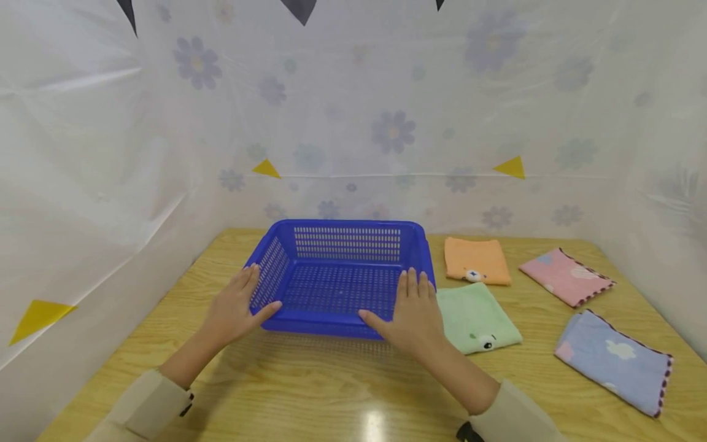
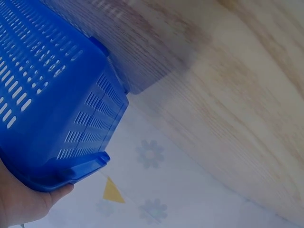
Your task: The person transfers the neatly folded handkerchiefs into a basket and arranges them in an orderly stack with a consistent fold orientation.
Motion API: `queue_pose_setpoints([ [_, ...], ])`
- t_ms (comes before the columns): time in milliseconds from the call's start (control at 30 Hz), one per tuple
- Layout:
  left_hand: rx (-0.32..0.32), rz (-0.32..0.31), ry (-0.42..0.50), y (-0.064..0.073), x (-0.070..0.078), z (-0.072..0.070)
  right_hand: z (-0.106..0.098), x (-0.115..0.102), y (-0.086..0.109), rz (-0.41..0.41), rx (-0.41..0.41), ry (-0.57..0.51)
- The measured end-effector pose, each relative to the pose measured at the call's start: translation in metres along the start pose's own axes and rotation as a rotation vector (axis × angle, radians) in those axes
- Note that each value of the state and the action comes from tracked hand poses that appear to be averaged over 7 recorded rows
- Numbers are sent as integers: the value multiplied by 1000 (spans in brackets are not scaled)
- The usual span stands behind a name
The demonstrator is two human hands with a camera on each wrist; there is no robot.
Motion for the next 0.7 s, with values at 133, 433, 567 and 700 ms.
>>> queue_pose_setpoints([
  [133, -3, -3, -5, 1, 2, -3, -3, 0, 2, 6, -1, -6],
  [433, -11, 2, 0, 2, 5, -4, -3, 2, 5, 12, -16, -18],
  [567, -11, 3, 2, 2, 7, -4, -4, 3, 5, 14, -19, -13],
  [700, -9, 5, 2, 3, 8, -4, -5, 4, 6, 6, -9, 0],
])
Point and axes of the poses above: each hand's wrist, its own y-axis away from the middle knuckle, its own z-axis out of the palm, x = y × z, the point moved 8 cm from there along -y, towards the middle knuckle, and after that the axes turned 5 degrees about x, right-handed, at the moved point
